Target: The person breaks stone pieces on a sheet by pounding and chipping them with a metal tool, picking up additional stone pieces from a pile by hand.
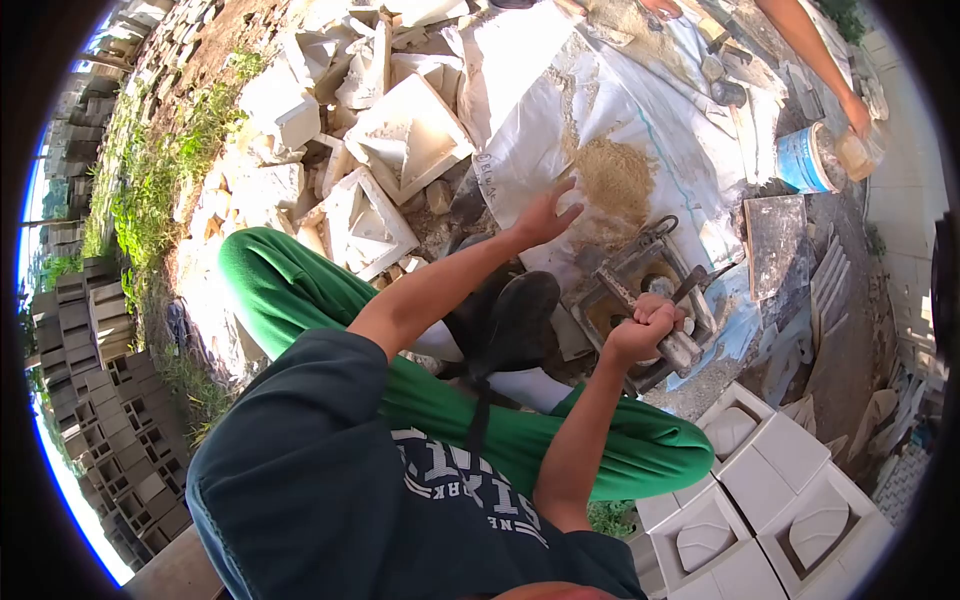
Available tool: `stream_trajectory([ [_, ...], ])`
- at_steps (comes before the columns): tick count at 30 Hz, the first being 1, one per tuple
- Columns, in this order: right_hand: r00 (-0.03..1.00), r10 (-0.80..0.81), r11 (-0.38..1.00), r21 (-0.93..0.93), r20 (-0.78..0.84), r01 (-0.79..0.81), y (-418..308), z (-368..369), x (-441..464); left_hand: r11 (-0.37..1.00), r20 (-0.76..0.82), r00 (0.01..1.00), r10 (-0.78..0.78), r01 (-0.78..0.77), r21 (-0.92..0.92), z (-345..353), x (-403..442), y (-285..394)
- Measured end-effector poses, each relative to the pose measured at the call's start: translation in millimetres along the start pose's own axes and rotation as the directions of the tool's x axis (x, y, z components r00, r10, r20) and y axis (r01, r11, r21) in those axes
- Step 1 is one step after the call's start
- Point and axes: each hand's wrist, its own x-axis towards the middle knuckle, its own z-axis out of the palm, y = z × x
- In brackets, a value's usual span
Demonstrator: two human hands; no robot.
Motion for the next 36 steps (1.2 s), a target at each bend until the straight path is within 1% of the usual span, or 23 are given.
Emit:
stream_trajectory([
  [1,0.999,-0.028,0.999,0.018,-0.021,0.029,-0.4,1.6,0.9,1.0,-0.016,1.0,-0.006,0.006,0.01,-24.4,-0.5,2.2],
  [3,1.0,0.01,1.0,0.018,-0.028,-0.01,-0.4,2.7,1.8,0.98,-0.048,0.999,0.006,0.003,0.201,-81.9,-3.0,6.6],
  [5,0.999,0.004,1.0,-0.001,-0.052,-0.004,-1.2,3.8,3.3,0.949,-0.167,0.979,0.114,-0.057,0.311,-129.3,-6.8,0.0],
  [7,0.997,0.049,0.999,-0.007,-0.057,-0.05,-8.0,10.2,3.9,0.942,-0.187,0.982,0.008,0.055,0.332,-176.6,-9.0,2.6],
  [9,0.996,0.043,0.999,-0.003,-0.074,-0.043,-11.6,15.0,4.5,0.867,-0.295,0.935,-0.196,0.305,0.395,-205.0,-4.9,-14.0],
  [11,0.998,0.012,1.0,-0.015,-0.057,-0.013,-8.3,14.0,6.2,0.844,-0.228,0.936,-0.268,0.342,0.412,-228.1,-12.7,-41.8],
  [12,0.999,-0.016,0.999,-0.029,-0.049,0.015,-7.4,13.8,5.8,0.745,-0.166,0.909,-0.383,0.41,0.526,-231.3,-15.1,-44.1],
  [13,0.999,-0.018,0.999,-0.03,-0.047,0.016,-7.0,14.3,5.4,0.746,-0.167,0.909,-0.383,0.411,0.524,-229.6,-18.9,-46.0],
  [15,0.998,-0.018,1.0,-0.021,-0.055,0.017,-6.1,18.2,5.8,0.62,0.042,0.765,-0.643,0.487,0.615,-222.9,-31.4,-47.3],
  [16,0.998,-0.021,1.0,-0.022,-0.052,0.02,-4.9,19.3,5.3,0.622,0.042,0.765,-0.642,0.489,0.612,-215.3,-35.8,-48.1],
  [18,0.996,0.037,0.999,-0.005,-0.079,-0.037,-2.0,21.2,4.3,0.534,0.035,0.586,-0.81,0.711,0.456,-194.9,-40.8,-53.5],
  [19,0.996,0.031,0.999,-0.011,-0.083,-0.032,-3.9,23.6,2.9,0.54,0.043,0.588,-0.807,0.707,0.457,-186.4,-44.8,-62.8],
  [21,0.998,0.012,1.0,-0.024,-0.062,-0.013,-7.3,29.8,-0.6,0.46,-0.051,0.502,-0.863,0.825,0.327,-164.8,-50.0,-84.3],
  [22,0.999,0.008,1.0,-0.018,-0.045,-0.009,-7.4,29.3,-2.3,0.464,-0.135,0.529,-0.838,0.819,0.337,-154.1,-53.8,-99.0],
  [23,0.999,-0.002,1.0,-0.023,-0.052,0.001,-8.0,30.3,-4.1,0.473,-0.125,0.537,-0.834,0.813,0.34,-142.6,-54.7,-112.1],
  [25,1.0,-0.011,0.999,-0.051,-0.024,0.009,-8.7,32.2,-6.7,0.395,-0.402,0.473,-0.784,0.88,0.266,-127.6,-52.4,-120.9],
  [26,1.0,-0.006,1.0,-0.028,-0.017,0.006,-6.4,29.8,-7.8,0.403,-0.394,0.483,-0.782,0.874,0.271,-126.8,-50.1,-127.1],
  [28,1.0,-0.01,0.999,-0.04,-0.028,0.009,-5.2,29.3,-9.5,0.447,-0.177,0.55,-0.816,0.795,0.411,-136.1,-51.2,-130.7],
  [29,0.999,-0.007,0.999,-0.045,-0.032,0.006,-4.9,30.2,-9.5,0.455,-0.168,0.556,-0.814,0.79,0.412,-139.7,-52.9,-132.6],
  [31,0.999,-0.006,0.999,-0.048,-0.035,0.004,-7.6,31.5,-9.3,0.525,-0.06,0.584,-0.81,0.766,0.372,-151.3,-63.1,-141.8],
  [33,0.999,0.006,1.0,-0.026,-0.054,-0.007,-8.0,34.0,-9.4,0.685,0.067,0.709,-0.702,0.647,0.336,-162.9,-71.5,-147.9],
  [35,0.998,-0.002,0.999,-0.039,-0.056,0.0,-6.4,33.0,-8.6,0.532,-0.039,0.533,-0.845,0.846,0.022,-177.2,-65.7,-88.1],
  [36,0.998,0.014,0.999,-0.038,-0.061,-0.017,-5.4,33.0,-8.1,0.525,0.026,0.526,-0.85,0.85,-0.053,-166.6,-62.9,-137.7],
])
